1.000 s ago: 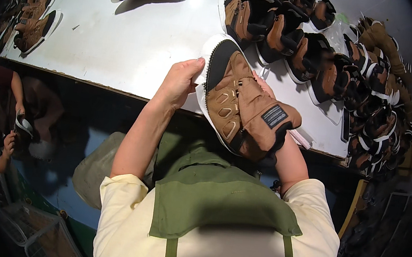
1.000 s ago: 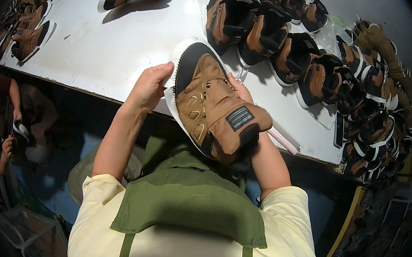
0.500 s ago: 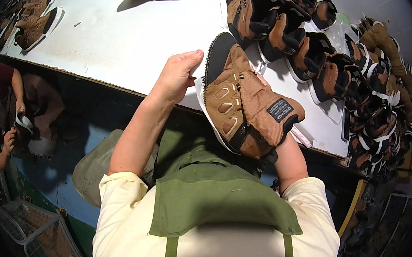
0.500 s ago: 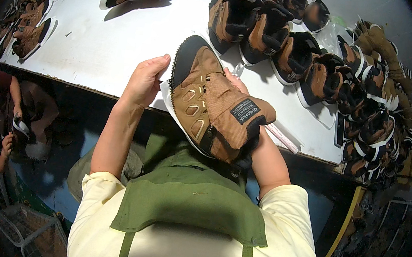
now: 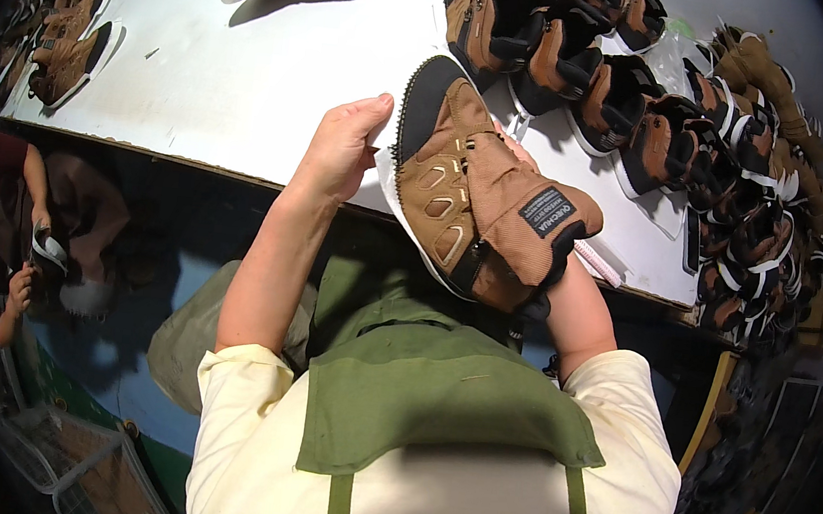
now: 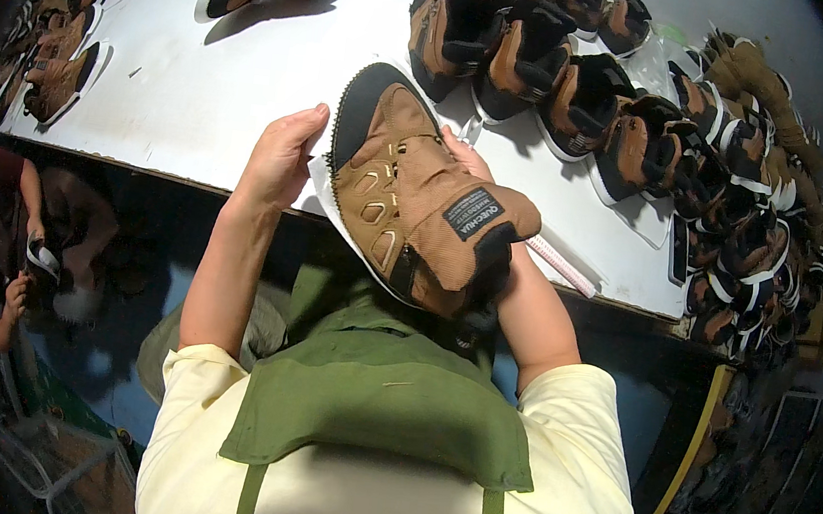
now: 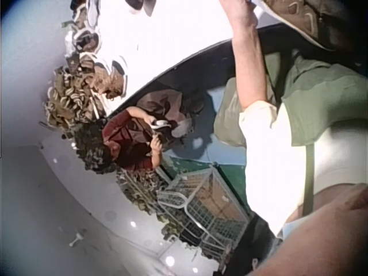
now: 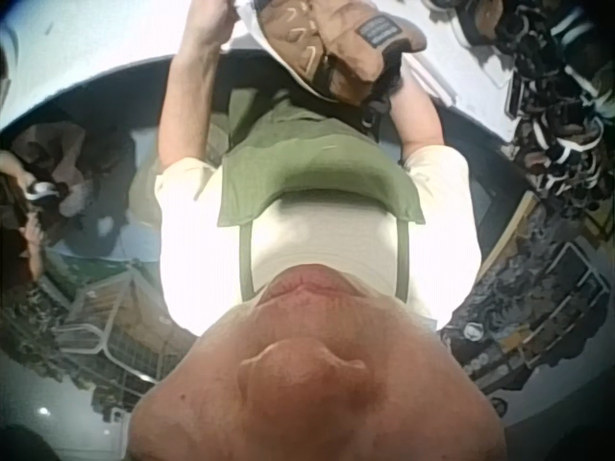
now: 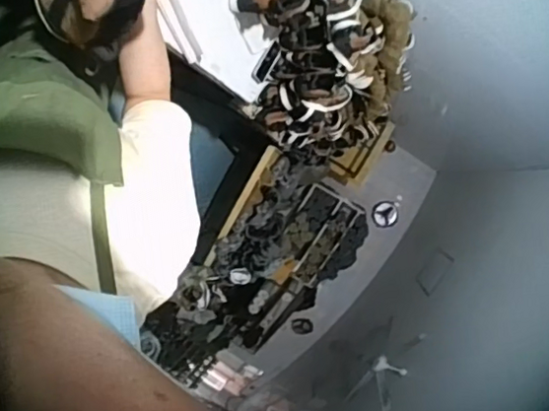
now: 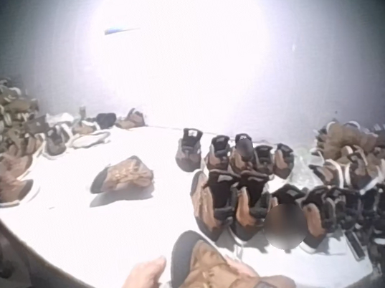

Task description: The person inspects a brown and black boot by turning it over, checking the sole, laces, and interior. They repeatedly handle the same boot, adjusting the laces and examining different parts of the upper and sole.

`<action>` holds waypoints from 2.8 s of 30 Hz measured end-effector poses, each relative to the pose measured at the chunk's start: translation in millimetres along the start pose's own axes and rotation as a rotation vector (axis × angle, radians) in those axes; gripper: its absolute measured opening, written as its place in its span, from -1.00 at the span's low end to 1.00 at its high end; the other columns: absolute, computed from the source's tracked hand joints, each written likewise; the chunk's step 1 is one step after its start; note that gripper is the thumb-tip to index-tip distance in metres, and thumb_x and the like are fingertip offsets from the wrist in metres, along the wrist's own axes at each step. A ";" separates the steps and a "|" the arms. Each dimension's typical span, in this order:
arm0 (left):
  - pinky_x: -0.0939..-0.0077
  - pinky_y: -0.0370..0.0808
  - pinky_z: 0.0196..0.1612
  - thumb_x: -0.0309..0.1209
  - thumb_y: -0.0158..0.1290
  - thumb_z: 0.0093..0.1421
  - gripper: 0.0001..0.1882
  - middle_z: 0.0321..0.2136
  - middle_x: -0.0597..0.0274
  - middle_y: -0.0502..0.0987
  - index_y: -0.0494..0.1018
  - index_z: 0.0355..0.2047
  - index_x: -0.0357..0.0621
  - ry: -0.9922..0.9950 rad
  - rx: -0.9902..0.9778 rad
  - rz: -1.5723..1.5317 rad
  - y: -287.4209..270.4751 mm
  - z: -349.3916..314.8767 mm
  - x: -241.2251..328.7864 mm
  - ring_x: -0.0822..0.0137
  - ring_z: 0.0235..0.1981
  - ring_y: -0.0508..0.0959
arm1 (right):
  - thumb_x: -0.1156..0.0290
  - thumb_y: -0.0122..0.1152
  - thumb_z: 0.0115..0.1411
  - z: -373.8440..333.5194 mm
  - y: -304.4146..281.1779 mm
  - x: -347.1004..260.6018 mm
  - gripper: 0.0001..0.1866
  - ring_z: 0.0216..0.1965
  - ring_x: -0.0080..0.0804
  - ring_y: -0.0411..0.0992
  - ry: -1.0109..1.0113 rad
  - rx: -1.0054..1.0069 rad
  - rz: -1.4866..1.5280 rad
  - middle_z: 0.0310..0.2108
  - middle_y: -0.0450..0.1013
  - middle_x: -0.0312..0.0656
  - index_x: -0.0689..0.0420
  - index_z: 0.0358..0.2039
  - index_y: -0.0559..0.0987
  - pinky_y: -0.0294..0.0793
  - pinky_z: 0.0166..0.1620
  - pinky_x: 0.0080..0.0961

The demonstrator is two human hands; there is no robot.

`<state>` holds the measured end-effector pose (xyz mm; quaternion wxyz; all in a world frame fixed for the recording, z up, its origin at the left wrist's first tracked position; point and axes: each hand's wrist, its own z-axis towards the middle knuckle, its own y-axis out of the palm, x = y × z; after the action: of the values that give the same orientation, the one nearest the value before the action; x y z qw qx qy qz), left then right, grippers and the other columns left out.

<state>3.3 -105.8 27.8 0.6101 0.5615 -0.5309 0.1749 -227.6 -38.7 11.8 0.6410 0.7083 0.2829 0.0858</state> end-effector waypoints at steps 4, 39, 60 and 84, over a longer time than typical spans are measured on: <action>0.61 0.34 -0.46 -0.28 -0.03 0.31 -0.74 -0.53 0.43 0.44 0.51 -0.35 -0.23 0.077 0.020 -0.056 1.6 4.5 -6.3 0.60 -0.52 0.35 | 0.04 -0.04 0.31 6.8 -5.7 -6.5 -0.47 -0.02 -0.17 0.45 0.023 -0.008 -0.027 0.01 0.41 0.00 0.22 0.08 0.37 0.47 0.05 -0.16; 0.26 0.56 -0.12 -0.17 -0.25 0.38 -0.57 -0.20 0.03 0.53 0.43 -0.12 -0.30 -0.180 -0.166 -0.284 -5.7 41.7 -9.0 0.21 -0.21 0.57 | 0.23 0.11 0.30 15.4 48.2 31.3 -0.70 -0.38 -0.69 0.33 -0.584 0.282 -0.956 -0.39 0.46 -0.36 0.27 -0.26 0.53 0.35 -0.27 -0.68; 0.46 0.42 -0.03 -0.41 -0.09 0.30 -0.65 -0.08 0.01 0.41 0.37 0.03 -0.36 0.266 0.154 0.525 -9.4 -72.5 -24.5 0.27 -0.06 0.42 | 0.29 0.11 0.30 -9.1 96.7 36.6 -0.75 -0.42 -0.76 0.26 -1.083 0.217 -1.292 -0.48 0.38 -0.49 0.26 -0.26 0.53 0.32 -0.41 -0.67; 0.27 0.52 -0.04 -0.31 -0.01 0.27 -0.56 -0.01 -0.05 0.45 0.35 0.05 -0.41 0.257 -0.290 -0.137 68.5 -29.4 -21.5 0.11 -0.10 0.54 | 0.15 0.17 0.26 -46.6 94.0 19.6 -0.66 -0.41 -0.79 0.26 -1.107 0.693 -1.342 -0.49 0.40 -0.50 0.22 -0.30 0.58 0.35 -0.39 -0.68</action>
<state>-47.0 -50.9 49.6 0.7578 0.4755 -0.4290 0.1250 -206.7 9.7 104.6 0.3532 0.4883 0.2971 -0.7406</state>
